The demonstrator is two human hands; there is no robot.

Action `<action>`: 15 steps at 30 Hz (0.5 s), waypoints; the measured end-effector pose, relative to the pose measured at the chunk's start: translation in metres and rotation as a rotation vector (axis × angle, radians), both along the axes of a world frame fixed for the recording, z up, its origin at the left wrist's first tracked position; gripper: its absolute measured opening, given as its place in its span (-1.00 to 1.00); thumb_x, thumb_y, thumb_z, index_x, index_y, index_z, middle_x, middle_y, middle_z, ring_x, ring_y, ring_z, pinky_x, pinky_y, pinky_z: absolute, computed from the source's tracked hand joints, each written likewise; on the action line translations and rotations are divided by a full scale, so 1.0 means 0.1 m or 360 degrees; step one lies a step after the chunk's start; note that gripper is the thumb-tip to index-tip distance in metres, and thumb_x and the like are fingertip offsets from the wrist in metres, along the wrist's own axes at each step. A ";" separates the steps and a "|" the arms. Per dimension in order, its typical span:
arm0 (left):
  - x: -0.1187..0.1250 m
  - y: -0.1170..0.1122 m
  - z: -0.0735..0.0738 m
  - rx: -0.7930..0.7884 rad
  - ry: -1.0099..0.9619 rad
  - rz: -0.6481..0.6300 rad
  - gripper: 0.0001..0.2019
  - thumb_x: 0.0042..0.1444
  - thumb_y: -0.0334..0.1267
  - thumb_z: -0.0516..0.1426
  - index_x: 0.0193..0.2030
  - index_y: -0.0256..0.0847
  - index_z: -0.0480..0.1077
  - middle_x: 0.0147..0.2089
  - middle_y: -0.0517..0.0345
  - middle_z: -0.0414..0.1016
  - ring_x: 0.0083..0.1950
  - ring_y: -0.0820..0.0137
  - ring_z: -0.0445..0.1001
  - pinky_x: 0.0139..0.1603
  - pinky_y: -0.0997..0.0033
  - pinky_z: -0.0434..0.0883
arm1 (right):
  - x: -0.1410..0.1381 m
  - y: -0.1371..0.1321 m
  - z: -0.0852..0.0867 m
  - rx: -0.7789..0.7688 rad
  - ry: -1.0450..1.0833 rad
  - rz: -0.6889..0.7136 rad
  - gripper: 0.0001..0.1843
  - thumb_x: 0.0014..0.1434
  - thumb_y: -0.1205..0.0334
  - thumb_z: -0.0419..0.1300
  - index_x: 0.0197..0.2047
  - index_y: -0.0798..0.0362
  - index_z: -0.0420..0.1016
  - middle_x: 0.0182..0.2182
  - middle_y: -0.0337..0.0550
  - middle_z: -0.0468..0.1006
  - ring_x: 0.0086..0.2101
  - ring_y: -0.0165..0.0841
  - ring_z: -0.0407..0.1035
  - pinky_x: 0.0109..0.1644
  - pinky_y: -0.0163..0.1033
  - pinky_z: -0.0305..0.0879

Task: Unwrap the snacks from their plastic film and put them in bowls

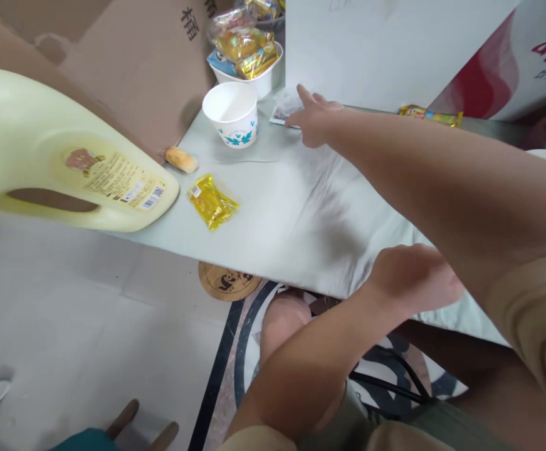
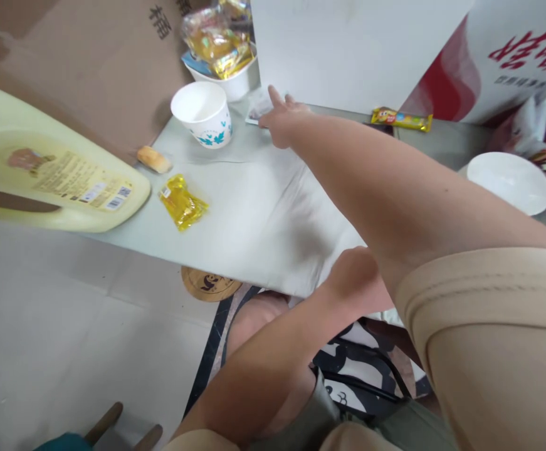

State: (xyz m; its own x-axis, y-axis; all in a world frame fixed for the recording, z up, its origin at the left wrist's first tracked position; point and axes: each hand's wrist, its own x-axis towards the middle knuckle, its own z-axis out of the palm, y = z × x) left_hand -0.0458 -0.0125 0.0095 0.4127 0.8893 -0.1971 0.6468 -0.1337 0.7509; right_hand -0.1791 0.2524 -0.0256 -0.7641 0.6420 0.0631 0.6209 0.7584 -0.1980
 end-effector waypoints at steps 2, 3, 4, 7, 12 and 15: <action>-0.04 0.02 0.00 -0.0027 -0.0026 0.0005 -0.77 0.24 -0.27 0.09 -0.04 -0.12 0.52 -0.09 0.03 0.62 -0.09 0.15 0.59 -0.28 0.30 0.35 | -0.03 0.02 -0.04 -0.0055 -0.0198 -0.0023 -0.48 0.36 0.05 0.15 -0.27 0.45 0.58 0.36 0.33 0.29 0.22 -0.02 0.37 0.05 0.05 0.40; -0.05 0.02 -0.02 -0.0027 -0.0039 0.0006 -0.78 0.24 -0.27 0.07 -0.07 -0.13 0.52 -0.11 0.03 0.62 -0.11 0.17 0.59 -0.30 0.31 0.34 | -0.01 0.00 -0.06 -0.0066 -0.0260 -0.0018 -0.57 0.32 0.10 0.23 -0.16 0.42 0.60 0.39 0.30 0.26 0.22 0.01 0.38 0.08 0.08 0.40; -0.05 0.03 -0.04 -0.0010 -0.0055 0.0006 -0.78 0.25 -0.27 0.05 -0.11 -0.14 0.52 -0.14 0.03 0.62 -0.15 0.19 0.58 -0.32 0.32 0.33 | 0.03 -0.04 -0.06 -0.0060 -0.0288 0.0001 -0.62 0.28 0.15 0.29 -0.04 0.36 0.61 0.41 0.27 0.24 0.22 0.03 0.38 0.10 0.10 0.40; -0.02 0.02 -0.10 0.0114 -0.0062 0.0044 -0.74 0.26 -0.26 -0.02 -0.17 -0.16 0.51 -0.29 0.04 0.57 -0.29 0.24 0.53 -0.41 0.33 0.25 | 0.31 -0.26 -0.02 -0.0016 -0.0336 0.0136 -0.48 0.27 0.25 0.28 0.29 0.11 0.50 0.48 0.14 0.15 0.26 0.08 0.35 0.19 0.10 0.39; 0.08 -0.11 -0.12 0.0546 -0.0308 0.0082 -0.80 0.25 -0.23 0.05 -0.27 -0.16 0.49 -0.42 0.16 0.51 -0.39 0.37 0.45 -0.41 0.39 0.20 | 1.20 -0.87 0.11 0.0005 -0.0330 0.0371 -0.40 0.21 0.33 0.22 0.31 -0.12 0.48 0.45 -0.09 0.25 0.15 0.01 0.49 0.11 0.05 0.50; 0.04 -0.16 -0.11 0.0767 -0.0557 0.0381 -0.83 0.23 -0.27 0.07 -0.36 -0.18 0.44 -0.50 0.23 0.42 -0.47 0.46 0.36 -0.39 0.42 0.22 | 1.91 -1.31 0.14 -0.0042 -0.0186 0.0491 -0.52 0.22 0.34 0.15 0.18 -0.04 0.57 0.39 -0.05 0.36 0.12 -0.03 0.52 0.13 0.06 0.51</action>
